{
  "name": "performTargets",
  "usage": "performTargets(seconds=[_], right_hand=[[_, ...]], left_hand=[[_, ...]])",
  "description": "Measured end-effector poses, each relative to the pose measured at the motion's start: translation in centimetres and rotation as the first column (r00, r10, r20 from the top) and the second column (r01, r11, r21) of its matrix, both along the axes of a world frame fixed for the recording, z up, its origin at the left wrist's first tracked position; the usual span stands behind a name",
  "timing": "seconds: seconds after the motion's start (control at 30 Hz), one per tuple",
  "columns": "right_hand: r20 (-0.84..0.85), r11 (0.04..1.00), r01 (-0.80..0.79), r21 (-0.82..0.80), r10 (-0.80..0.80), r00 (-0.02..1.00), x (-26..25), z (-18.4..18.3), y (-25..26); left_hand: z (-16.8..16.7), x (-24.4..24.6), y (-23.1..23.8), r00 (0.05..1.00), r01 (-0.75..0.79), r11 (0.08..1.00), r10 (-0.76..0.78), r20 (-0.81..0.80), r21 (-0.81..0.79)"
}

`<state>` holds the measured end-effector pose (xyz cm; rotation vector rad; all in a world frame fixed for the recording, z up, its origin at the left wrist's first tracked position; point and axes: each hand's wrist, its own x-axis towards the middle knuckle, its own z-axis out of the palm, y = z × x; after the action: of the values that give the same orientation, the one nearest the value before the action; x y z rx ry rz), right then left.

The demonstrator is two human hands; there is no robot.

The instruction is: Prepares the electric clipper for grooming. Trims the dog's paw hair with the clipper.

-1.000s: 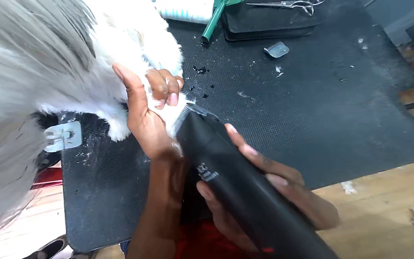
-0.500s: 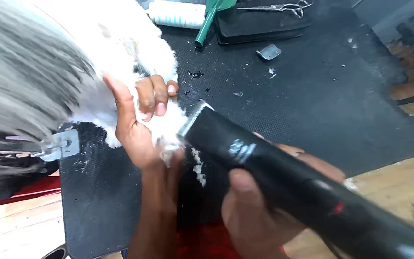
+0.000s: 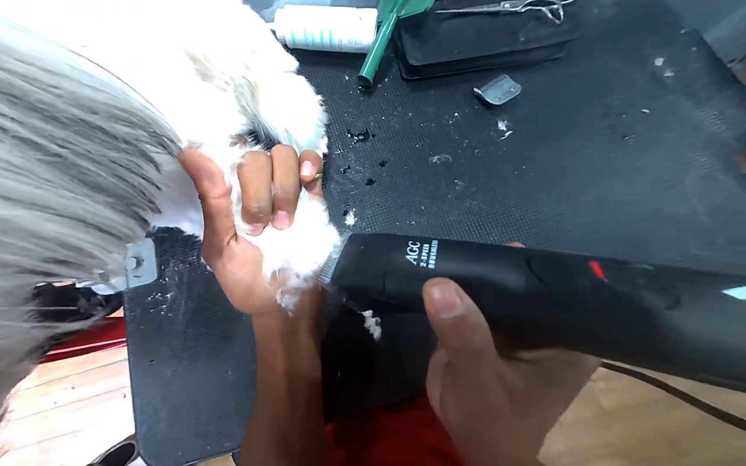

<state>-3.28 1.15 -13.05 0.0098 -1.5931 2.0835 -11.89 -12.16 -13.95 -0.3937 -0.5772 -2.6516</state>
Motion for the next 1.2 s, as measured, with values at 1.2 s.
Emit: performTargets(seconds=[1.2], right_hand=[[0.16, 0.974, -0.028, -0.224, 0.065, 0.985, 0.3, 0.2, -0.8]], left_hand=[[-0.6, 0.8, -1.0, 0.996, 0.085, 0.995, -0.085, 0.009, 0.046]])
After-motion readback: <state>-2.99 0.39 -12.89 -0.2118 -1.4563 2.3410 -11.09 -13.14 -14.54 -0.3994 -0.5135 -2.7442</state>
